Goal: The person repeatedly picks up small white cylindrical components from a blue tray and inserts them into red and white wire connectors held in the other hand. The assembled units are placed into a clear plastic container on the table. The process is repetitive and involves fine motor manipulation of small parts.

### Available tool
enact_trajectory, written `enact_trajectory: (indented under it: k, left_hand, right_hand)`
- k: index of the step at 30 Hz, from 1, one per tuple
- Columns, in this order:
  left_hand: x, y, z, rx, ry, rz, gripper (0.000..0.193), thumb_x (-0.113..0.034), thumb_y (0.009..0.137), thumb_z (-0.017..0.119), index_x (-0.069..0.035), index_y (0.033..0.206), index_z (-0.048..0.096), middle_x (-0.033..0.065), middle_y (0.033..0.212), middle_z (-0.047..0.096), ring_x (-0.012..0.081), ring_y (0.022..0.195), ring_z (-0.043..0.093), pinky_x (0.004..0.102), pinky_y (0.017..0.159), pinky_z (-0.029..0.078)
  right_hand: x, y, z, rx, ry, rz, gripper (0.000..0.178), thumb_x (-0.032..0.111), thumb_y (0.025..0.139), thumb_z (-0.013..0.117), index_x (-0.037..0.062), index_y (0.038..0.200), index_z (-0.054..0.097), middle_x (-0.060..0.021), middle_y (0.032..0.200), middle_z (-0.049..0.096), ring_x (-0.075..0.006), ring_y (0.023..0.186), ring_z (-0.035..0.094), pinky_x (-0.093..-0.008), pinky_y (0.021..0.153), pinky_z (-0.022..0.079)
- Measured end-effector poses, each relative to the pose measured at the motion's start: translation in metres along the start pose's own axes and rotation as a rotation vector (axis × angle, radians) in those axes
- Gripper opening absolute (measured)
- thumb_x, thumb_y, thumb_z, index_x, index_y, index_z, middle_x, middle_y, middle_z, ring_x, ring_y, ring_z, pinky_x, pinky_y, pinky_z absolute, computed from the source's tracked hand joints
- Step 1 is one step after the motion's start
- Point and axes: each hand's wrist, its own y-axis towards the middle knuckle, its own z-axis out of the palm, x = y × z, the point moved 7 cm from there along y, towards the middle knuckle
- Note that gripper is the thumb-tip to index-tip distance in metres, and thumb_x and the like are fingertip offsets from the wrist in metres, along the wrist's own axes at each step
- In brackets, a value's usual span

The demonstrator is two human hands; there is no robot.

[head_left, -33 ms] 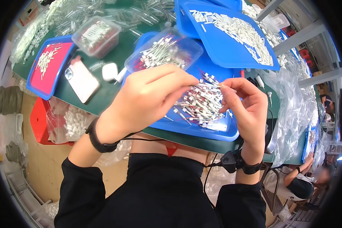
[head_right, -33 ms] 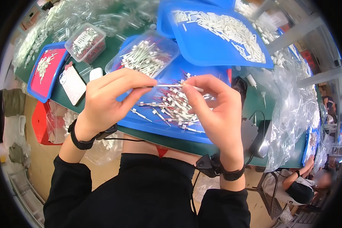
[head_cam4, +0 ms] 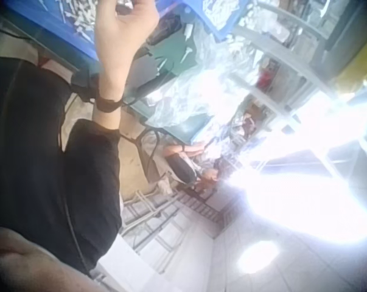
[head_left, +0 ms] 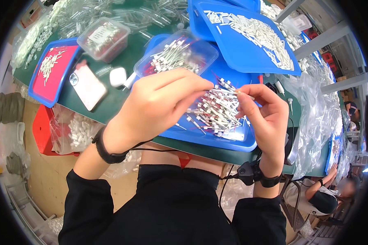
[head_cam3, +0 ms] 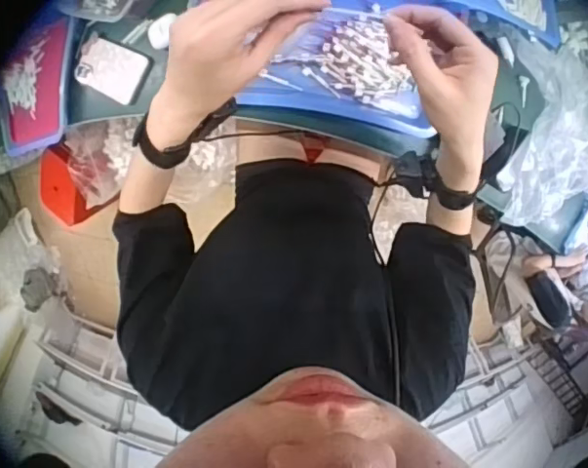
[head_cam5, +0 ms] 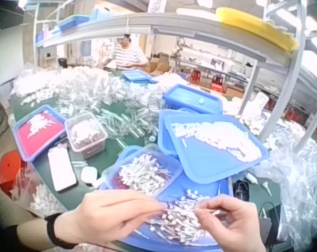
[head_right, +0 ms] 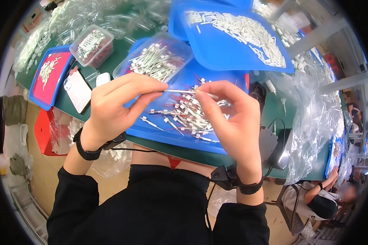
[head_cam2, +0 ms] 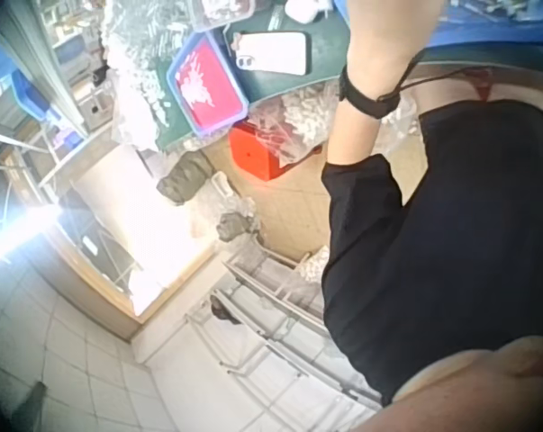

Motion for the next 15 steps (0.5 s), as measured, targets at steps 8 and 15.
enact_trajectory:
  k: [8, 15]
  left_hand:
    - [-0.001, -0.005, 0.002, 0.03, -0.134, -0.168, 0.019, 0.002, 0.075, 0.073, 0.0, 0.094, 0.071, 0.0118, 0.082, 0.071, 0.0206, 0.074, 0.07, 0.0249, 0.062, 0.054]
    - [-0.013, -0.004, -0.002, 0.023, -0.061, 0.001, 0.023, 0.001, 0.072, 0.074, 0.001, 0.094, 0.07, 0.0094, 0.075, 0.068, 0.0193, 0.064, 0.066, 0.0264, 0.056, 0.05]
  right_hand:
    - [0.041, -0.009, 0.015, -0.051, -0.467, -0.533, 0.019, -0.006, 0.071, 0.072, 0.0049, 0.087, 0.07, -0.0052, 0.08, 0.069, -0.0207, 0.071, 0.064, -0.0292, 0.063, 0.049]
    - [0.035, -0.012, 0.015, -0.08, -0.397, -0.457, 0.019, -0.005, 0.07, 0.073, 0.0043, 0.086, 0.069, -0.0054, 0.079, 0.069, -0.0208, 0.07, 0.063, -0.0293, 0.062, 0.049]
